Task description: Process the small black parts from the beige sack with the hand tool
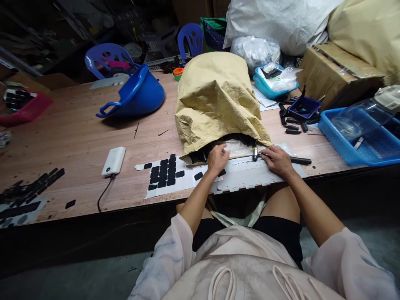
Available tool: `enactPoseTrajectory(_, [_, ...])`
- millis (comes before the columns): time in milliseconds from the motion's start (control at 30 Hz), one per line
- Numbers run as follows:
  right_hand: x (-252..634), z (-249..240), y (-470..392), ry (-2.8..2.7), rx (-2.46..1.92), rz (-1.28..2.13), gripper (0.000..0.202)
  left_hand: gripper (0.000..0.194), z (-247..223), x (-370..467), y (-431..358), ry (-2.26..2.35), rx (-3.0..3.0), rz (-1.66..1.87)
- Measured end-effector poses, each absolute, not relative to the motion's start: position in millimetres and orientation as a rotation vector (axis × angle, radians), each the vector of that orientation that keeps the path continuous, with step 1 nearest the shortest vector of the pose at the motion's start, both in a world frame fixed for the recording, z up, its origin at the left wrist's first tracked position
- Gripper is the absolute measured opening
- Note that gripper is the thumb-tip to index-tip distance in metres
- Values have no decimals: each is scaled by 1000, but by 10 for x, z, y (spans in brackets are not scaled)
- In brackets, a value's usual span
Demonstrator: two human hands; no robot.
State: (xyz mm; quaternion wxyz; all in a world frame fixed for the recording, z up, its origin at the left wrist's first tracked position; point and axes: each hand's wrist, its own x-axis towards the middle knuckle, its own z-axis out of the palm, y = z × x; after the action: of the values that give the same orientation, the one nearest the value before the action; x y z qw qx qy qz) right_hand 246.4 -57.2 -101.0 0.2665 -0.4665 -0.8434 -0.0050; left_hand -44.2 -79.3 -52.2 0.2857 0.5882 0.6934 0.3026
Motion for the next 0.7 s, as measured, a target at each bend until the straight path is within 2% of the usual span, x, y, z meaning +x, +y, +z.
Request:
enactPoseTrajectory(100, [2462, -1010, -572, -2271, -1253, 1, 22, 31, -453, -608, -563, 2270, 1739, 524])
enactPoseTrajectory(167, [2461, -1014, -573, -2265, -1256, 8, 22, 32, -428, -660, -495, 2356, 1778, 338])
enactPoseTrajectory(267, [2460, -1019, -575, -2263, -1269, 23, 21, 33, -434, -674, -439, 2399, 1838, 241])
enactPoseTrajectory(500, [2456, -1006, -581, -2267, -1253, 22, 22, 32, -469, -690, -412, 2325, 1815, 173])
enactPoseTrajectory(700, [2459, -1010, -575, -2272, -1258, 28, 23, 20, -453, -496, -809, 1989, 2158, 492])
